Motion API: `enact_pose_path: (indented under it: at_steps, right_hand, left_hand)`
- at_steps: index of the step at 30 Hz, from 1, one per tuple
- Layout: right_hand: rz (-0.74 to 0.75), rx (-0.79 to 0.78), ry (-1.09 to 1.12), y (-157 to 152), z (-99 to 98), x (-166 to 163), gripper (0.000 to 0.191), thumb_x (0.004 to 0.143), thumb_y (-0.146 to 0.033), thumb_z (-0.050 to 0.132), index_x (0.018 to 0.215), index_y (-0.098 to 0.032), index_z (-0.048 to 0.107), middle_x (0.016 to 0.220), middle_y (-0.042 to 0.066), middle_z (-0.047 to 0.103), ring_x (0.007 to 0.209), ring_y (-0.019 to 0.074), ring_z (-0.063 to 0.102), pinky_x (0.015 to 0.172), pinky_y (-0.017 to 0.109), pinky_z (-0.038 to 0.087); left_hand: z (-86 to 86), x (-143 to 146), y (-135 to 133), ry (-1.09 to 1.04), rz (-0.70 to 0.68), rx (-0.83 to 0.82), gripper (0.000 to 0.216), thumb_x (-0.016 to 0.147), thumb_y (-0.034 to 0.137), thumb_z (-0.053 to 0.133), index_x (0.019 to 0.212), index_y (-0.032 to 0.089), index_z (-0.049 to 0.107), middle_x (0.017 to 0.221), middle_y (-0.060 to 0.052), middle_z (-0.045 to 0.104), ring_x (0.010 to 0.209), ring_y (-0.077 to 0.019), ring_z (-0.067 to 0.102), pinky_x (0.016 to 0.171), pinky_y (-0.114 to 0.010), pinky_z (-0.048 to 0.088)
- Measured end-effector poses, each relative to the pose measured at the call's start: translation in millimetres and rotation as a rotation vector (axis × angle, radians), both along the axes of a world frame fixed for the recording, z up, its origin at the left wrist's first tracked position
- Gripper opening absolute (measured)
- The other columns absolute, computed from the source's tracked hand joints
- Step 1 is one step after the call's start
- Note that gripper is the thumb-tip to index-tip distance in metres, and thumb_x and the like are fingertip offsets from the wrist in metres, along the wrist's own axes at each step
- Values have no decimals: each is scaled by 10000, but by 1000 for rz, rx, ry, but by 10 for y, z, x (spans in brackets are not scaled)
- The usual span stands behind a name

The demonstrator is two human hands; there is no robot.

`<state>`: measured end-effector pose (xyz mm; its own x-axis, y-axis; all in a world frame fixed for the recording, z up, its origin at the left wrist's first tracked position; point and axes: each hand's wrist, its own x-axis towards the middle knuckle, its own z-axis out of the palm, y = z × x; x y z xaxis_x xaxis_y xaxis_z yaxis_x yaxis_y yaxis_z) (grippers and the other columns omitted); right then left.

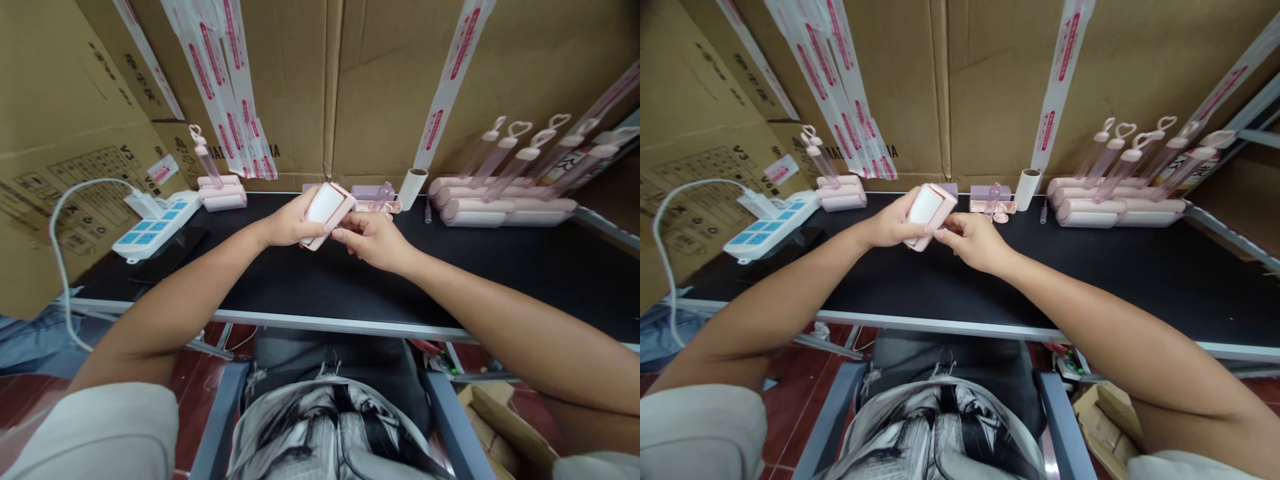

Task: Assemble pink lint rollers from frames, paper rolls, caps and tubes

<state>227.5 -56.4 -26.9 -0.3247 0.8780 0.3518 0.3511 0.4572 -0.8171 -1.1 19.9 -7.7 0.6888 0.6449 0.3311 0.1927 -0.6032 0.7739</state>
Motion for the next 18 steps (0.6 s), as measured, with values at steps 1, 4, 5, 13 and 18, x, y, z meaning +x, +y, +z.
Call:
enact_pose_path:
  at_steps: [1,4,5,13,18]
  right_hand:
    - [18,-54,41,-1,-6,-11,477,897,-646,788,946,-172,762,704,21,701,557,147,582,494,263,453]
    - [31,-169,135,-2,-21,-34,563,826,-680,864,1058,-179,756,674,5,696,485,136,557,403,254,429]
    - [28,-192,150,-2,-21,-36,567,815,-664,885,1083,-183,750,666,0,693,467,132,548,381,249,418]
    - [27,-292,178,63,72,-8,305,877,-382,896,1072,-192,760,875,54,800,511,103,591,346,202,433]
    - [-5,-289,116,2,198,-40,159,930,-309,840,946,-172,760,796,44,773,483,85,559,349,196,397]
  left_hand:
    - [-13,12,3,-4,-20,-7,932,746,642,885,1474,176,538,1257,-116,705,1113,-304,678,956,-402,558]
    - [-50,34,9,-7,-47,-40,964,739,634,895,1491,160,523,1279,-128,716,1117,-303,693,934,-379,566]
    - [-59,35,10,0,-41,-50,973,739,640,894,1496,157,520,1270,-129,721,1096,-300,701,911,-375,571]
    - [-48,5,125,-3,48,-62,960,699,685,903,1436,156,590,1169,-118,751,992,-289,713,835,-387,586]
    - [28,-56,166,-18,56,-81,975,683,691,935,1418,132,625,1158,-134,762,955,-276,727,805,-359,578]
